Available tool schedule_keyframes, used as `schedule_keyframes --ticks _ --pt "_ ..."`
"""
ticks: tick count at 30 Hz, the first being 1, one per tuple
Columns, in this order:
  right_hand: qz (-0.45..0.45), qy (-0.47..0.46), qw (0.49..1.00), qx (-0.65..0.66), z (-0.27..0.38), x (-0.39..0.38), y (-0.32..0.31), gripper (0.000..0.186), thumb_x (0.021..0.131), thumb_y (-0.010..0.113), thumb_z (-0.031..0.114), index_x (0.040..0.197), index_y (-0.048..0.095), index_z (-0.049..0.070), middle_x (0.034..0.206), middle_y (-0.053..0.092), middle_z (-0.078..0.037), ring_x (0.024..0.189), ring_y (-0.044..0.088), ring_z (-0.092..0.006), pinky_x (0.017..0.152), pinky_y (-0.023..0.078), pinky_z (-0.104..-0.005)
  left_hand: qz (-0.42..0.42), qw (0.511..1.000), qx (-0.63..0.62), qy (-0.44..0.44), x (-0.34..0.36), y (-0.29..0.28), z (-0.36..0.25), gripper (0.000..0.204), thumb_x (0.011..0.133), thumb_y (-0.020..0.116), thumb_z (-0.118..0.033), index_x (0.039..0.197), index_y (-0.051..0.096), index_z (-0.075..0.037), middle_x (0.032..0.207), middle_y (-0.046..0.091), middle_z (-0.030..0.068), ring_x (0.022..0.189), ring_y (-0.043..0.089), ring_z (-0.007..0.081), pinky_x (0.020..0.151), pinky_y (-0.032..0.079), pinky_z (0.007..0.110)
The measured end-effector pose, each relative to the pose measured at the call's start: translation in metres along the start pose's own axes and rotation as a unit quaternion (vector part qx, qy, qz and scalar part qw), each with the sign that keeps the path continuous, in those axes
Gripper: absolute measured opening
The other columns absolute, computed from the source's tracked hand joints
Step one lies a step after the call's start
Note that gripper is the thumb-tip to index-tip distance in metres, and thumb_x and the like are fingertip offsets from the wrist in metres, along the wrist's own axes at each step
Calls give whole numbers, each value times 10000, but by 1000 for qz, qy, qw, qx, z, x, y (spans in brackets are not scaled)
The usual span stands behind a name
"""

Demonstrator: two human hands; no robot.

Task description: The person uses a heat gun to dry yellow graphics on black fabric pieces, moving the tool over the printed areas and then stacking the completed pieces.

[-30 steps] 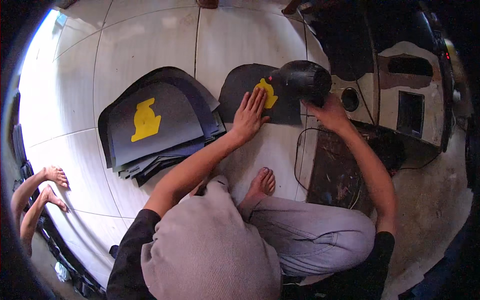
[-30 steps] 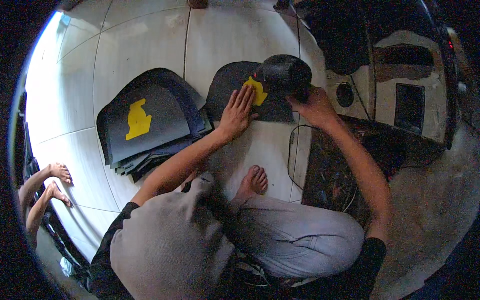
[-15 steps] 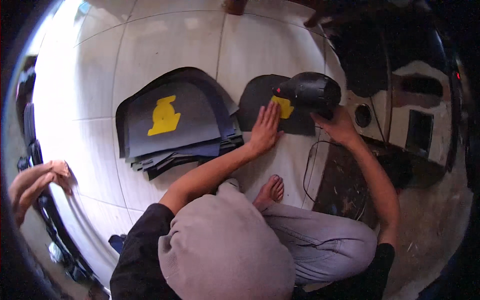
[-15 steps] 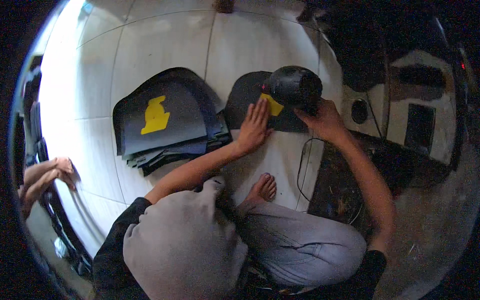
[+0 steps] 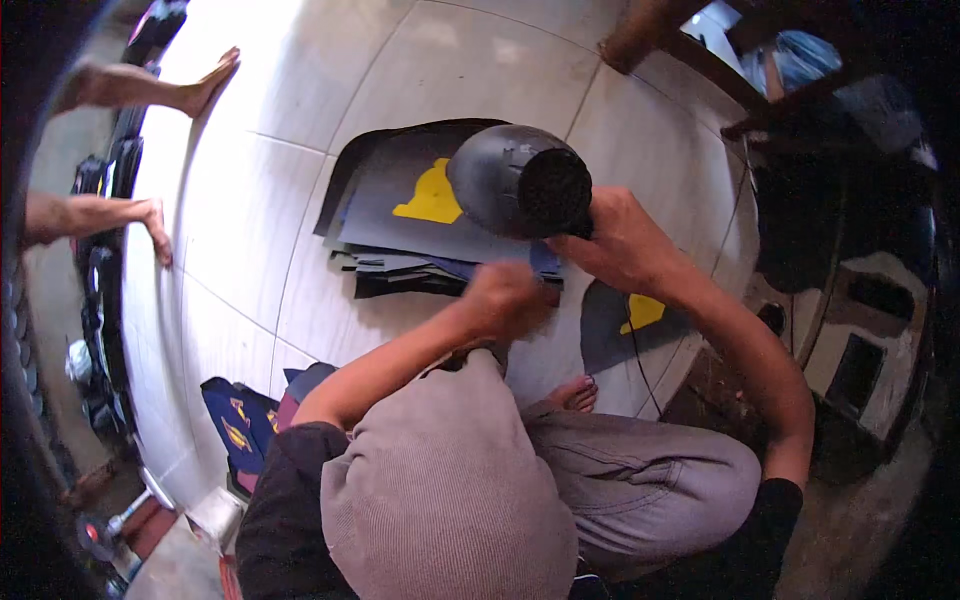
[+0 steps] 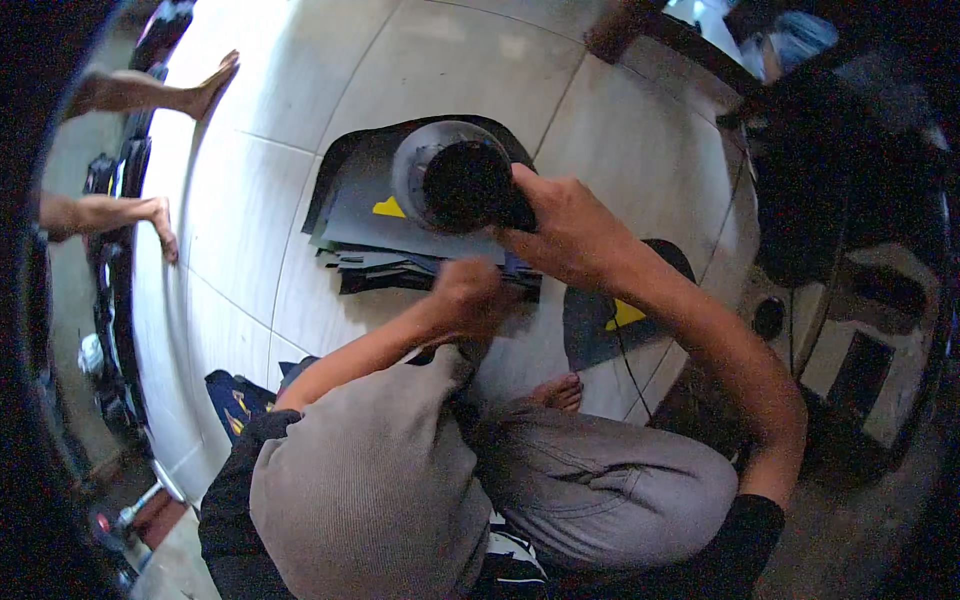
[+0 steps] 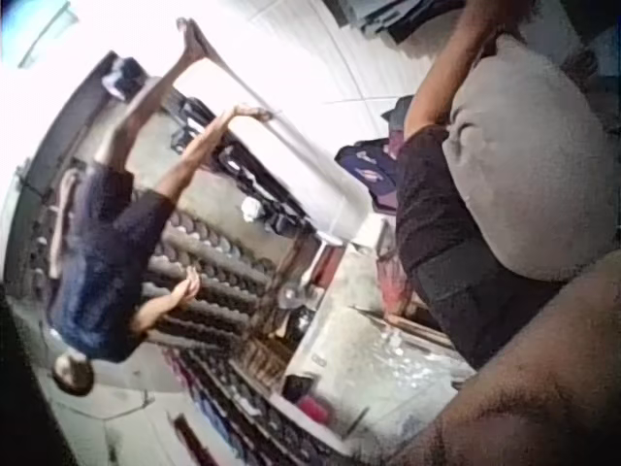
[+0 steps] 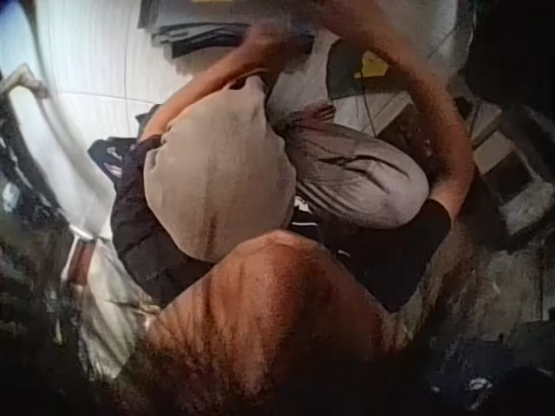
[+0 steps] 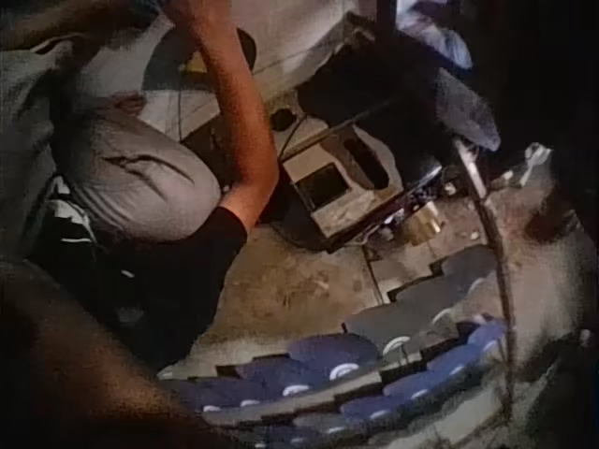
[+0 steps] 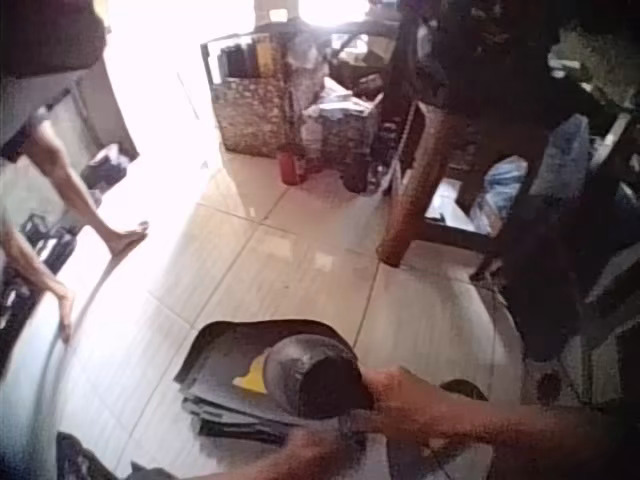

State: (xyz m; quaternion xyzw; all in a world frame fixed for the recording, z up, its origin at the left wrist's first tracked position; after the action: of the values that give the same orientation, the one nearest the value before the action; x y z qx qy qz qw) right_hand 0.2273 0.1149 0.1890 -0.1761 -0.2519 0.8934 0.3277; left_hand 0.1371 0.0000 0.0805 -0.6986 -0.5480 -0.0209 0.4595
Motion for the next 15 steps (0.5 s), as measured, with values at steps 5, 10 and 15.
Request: schedule_keyframes --ticks 5,10,15 --pt "24 0 1000 -6 2 16 20 344 870 699 197 1119 563 2 876 670 -251 832 670 -425 724 521 -457 -69 915 283 -281 -36 -95 99 501 883 636 -261 1236 511 71 1250 507 274 1195 474 404 1013 368 497" --pt "-7 38 999 -2 -4 11 21 359 855 713 195 1118 588 -14 899 690 -220 842 691 -359 744 526 -427 35 879 340 -331 -74 -96 126 709 958 525 -360 1451 313 103 1551 265 273 1468 218 378 1176 193 512" --pt "5 89 993 78 -28 -31 6 335 817 720 131 1102 627 -18 865 647 -68 795 560 -117 746 491 -315 131 906 317 -248 -58 -68 121 679 987 492 -305 1497 249 72 1582 237 220 1489 183 333 1193 142 503"
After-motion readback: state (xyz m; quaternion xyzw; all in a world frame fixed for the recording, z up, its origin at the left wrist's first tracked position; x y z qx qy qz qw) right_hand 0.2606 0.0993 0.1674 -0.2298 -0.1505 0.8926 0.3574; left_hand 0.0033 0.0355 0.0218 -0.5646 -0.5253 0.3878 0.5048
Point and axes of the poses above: each hand's wrist, its own x-axis towards the middle knuckle, its own y-axis out of the palm, z = x × y, the point moved 7 cm from there along x, towards the middle knuckle
